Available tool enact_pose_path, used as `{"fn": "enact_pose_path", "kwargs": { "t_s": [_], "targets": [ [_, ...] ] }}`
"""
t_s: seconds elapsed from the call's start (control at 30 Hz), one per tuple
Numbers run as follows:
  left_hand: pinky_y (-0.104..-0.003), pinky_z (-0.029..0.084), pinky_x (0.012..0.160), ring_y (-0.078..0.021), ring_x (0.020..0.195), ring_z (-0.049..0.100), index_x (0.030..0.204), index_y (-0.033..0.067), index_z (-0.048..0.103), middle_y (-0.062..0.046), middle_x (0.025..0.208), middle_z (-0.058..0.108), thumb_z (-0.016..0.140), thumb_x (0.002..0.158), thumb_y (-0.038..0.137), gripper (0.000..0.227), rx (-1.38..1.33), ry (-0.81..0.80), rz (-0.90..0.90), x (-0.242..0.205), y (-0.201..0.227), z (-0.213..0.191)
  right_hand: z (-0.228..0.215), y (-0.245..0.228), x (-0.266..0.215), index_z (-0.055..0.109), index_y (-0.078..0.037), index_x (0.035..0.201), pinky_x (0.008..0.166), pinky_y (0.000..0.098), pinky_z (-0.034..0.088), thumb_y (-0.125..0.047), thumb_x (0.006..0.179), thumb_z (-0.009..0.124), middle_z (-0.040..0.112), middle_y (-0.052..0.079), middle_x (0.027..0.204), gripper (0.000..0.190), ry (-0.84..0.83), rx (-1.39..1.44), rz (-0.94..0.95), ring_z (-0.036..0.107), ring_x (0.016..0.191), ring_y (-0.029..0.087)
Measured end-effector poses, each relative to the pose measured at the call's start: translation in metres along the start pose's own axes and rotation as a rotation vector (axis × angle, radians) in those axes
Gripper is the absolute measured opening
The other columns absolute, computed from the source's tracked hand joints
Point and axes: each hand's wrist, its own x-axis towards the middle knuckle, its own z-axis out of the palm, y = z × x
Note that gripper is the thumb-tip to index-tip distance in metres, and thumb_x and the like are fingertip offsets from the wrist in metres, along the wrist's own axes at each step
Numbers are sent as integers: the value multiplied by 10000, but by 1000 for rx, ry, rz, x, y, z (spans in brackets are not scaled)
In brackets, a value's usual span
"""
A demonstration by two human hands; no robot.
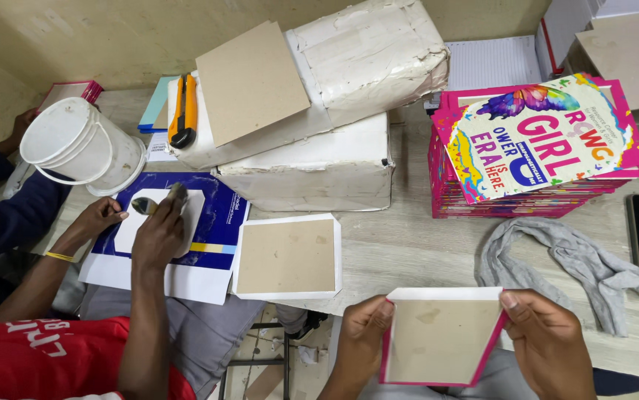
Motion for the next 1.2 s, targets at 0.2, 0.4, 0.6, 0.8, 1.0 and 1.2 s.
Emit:
{"fn": "enact_pose_path", "kwargs": {
  "t_s": [0.2, 0.4, 0.6, 0.8, 1.0, 1.2],
  "targets": [
    [-356, 338, 593, -135, 614, 426, 827, 116, 527, 15, 677, 432, 526, 1160, 220, 349, 689, -134, 338, 0, 33, 16, 31, -55, 3, 830, -175, 1320, 975, 295, 615, -304, 863, 779, 848, 11, 1268, 478, -384, -804, -324, 846, 1058, 136],
    [-476, 439, 557, -364, 636, 684, 1040, 114, 699, -114, 754, 710, 570, 1130, 236, 199, 955, -234, 449, -6, 0, 22, 64, -69, 9, 1004, -263, 872, 710, 220, 616, -293, 863, 843, 988, -108, 812, 164, -626, -965, -162, 886, 747, 27],
    [-473, 407, 512, -351, 589, 632, 981, 87, 631, -94, 732, 662, 532, 1151, 213, 234, 1022, -290, 437, -7, -15, 21, 65, -69, 2, 786, -247, 691, 633, 260, 579, -187, 773, 797, 817, -126, 612, 103, -645, -1121, -234, 740, 591, 48],
    [-457, 404, 556, -347, 591, 603, 957, 76, 610, -102, 719, 643, 542, 1164, 200, 250, 925, -326, 370, -4, -2, 17, 57, -46, 7, 699, -240, 753, 667, 273, 533, -167, 751, 754, 716, -100, 713, 92, -675, -1118, -295, 651, 675, 86],
    [-371, 283, 613, -133, 621, 311, 814, 135, 452, 28, 669, 311, 515, 1174, 256, 385, 684, -432, 76, -1, 12, 9, 62, -53, 16, 672, -265, 770, 621, 285, 494, -166, 792, 736, 668, -106, 707, 119, -874, -1159, -354, 585, 633, 93],
    [-283, 211, 623, -55, 679, 256, 741, 202, 349, 118, 726, 277, 564, 1150, 300, 473, 309, -343, -66, 3, -8, -8, 68, -57, 12, 741, -110, 1131, 818, 387, 582, -177, 1049, 624, 736, 38, 1086, 158, -1051, -1124, -1023, 712, 901, 265]
  ]
}}
